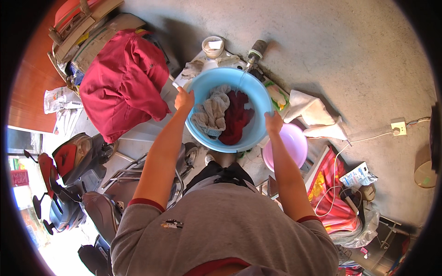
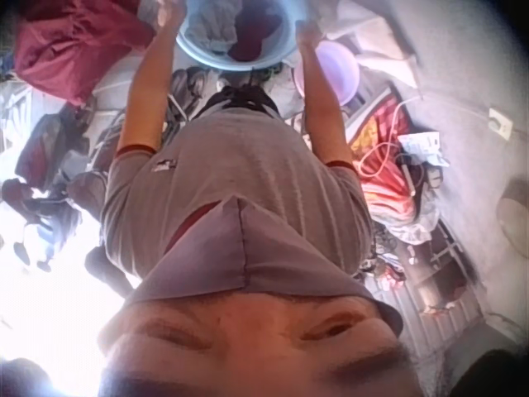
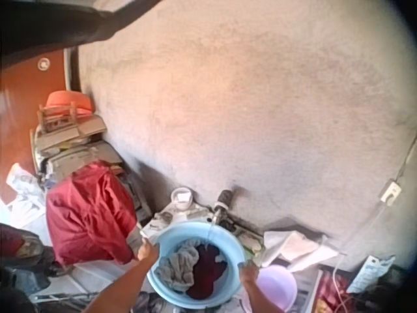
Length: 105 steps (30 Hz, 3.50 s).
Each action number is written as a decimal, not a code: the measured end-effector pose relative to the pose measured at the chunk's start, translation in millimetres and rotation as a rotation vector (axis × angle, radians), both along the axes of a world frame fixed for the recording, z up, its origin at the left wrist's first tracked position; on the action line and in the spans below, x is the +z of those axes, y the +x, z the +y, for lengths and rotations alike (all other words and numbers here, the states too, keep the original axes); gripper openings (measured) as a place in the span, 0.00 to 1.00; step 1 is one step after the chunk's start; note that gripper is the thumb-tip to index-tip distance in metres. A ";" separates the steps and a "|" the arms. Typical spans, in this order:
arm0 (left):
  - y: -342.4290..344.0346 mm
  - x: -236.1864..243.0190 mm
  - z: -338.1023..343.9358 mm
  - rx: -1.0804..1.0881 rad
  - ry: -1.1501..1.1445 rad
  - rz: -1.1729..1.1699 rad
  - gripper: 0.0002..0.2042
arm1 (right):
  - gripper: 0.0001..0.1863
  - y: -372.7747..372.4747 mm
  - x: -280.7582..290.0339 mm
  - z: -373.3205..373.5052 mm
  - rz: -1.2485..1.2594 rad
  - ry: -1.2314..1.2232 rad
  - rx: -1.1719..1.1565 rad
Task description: The person washes a red cloth and a grey towel by hand in a blue basin filled with water. They rinse the items, wring them out, and then carry the basin outside to hang the wet clothes on a drying rack.
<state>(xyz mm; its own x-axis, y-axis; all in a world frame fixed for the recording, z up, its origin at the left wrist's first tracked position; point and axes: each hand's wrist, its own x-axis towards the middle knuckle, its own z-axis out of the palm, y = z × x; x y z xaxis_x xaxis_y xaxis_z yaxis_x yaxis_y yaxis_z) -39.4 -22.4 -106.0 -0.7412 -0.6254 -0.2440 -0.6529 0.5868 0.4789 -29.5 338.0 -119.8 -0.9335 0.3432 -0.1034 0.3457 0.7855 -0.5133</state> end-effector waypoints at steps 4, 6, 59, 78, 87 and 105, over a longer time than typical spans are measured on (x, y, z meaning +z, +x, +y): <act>2.4 1.8 3.9 0.017 0.008 0.003 0.25 | 0.24 1.2 2.3 -1.5 -0.029 0.042 -0.024; 4.5 -1.7 0.1 0.019 0.016 0.009 0.25 | 0.23 5.7 9.6 -8.2 -0.021 0.031 -0.040; 11.3 2.7 0.0 0.030 0.007 0.056 0.24 | 0.27 8.2 19.9 -29.5 0.283 0.484 0.350; 10.4 6.9 2.0 0.066 0.042 0.009 0.20 | 0.28 -32.6 -47.4 -170.2 -0.170 -0.181 0.473; 15.4 6.9 -4.0 0.072 0.140 0.045 0.22 | 0.24 -15.9 68.3 -103.0 0.129 -0.097 0.571; 7.4 -6.1 -10.0 0.077 0.156 0.059 0.20 | 0.44 -41.0 42.2 -158.1 -0.104 0.329 0.956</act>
<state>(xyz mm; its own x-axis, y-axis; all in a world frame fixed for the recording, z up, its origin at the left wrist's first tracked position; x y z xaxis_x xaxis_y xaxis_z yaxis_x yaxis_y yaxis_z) -32.0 -32.4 -112.1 -0.7087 -0.6387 -0.2997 -0.6608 0.4522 0.5990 -70.5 179.9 -77.6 -0.8235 -0.5165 -0.2347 -0.4708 0.8530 -0.2254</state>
